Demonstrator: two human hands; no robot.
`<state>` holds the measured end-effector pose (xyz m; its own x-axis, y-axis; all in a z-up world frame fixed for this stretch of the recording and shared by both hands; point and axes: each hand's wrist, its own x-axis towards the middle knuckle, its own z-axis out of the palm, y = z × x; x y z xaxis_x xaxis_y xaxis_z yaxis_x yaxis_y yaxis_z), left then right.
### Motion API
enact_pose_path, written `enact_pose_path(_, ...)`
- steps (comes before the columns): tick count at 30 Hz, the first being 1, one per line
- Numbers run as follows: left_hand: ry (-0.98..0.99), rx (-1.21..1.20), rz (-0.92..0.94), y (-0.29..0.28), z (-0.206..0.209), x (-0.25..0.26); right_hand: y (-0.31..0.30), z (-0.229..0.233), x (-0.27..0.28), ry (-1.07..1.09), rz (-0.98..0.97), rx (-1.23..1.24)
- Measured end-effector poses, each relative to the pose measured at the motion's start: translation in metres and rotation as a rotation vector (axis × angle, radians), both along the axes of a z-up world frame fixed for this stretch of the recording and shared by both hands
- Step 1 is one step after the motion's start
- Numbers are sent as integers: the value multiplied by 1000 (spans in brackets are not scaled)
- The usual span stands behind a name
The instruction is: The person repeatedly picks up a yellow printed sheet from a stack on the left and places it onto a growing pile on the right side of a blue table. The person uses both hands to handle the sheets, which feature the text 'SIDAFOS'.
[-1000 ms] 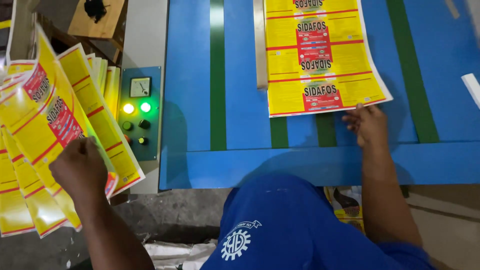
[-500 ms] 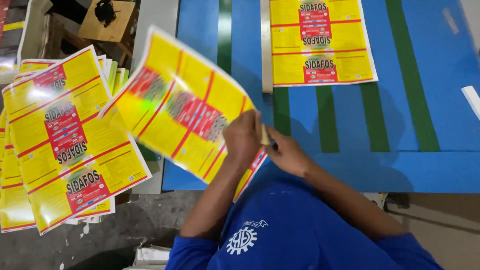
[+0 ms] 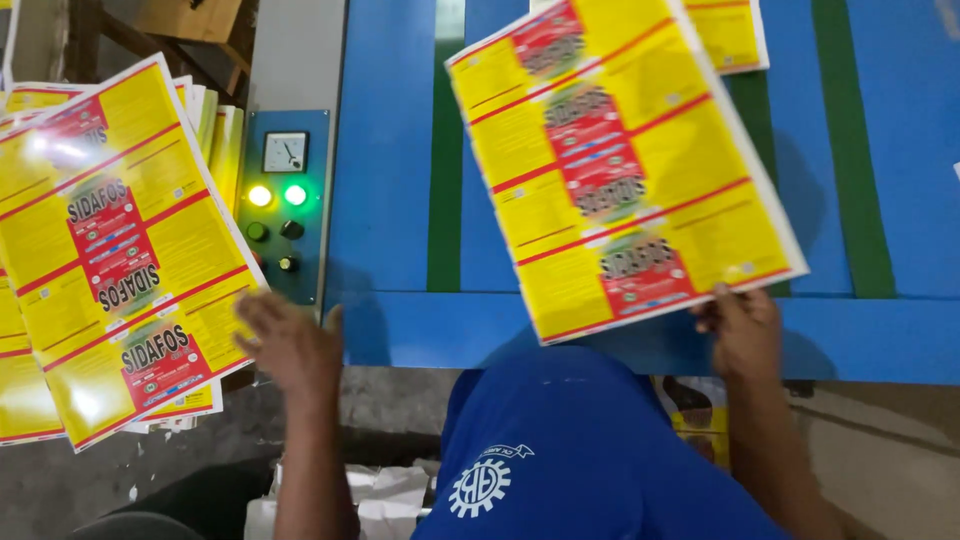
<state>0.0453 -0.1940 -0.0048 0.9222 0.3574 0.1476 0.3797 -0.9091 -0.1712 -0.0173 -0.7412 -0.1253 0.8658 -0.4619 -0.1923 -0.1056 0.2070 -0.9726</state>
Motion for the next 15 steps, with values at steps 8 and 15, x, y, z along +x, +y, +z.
enact_pose_path(8,50,180,74,98,-47,-43,-17,43,-67,2,-133,0)
enact_pose_path(15,-149,212,-73,114,18,-24,-16,10,-55,8,-79,11)
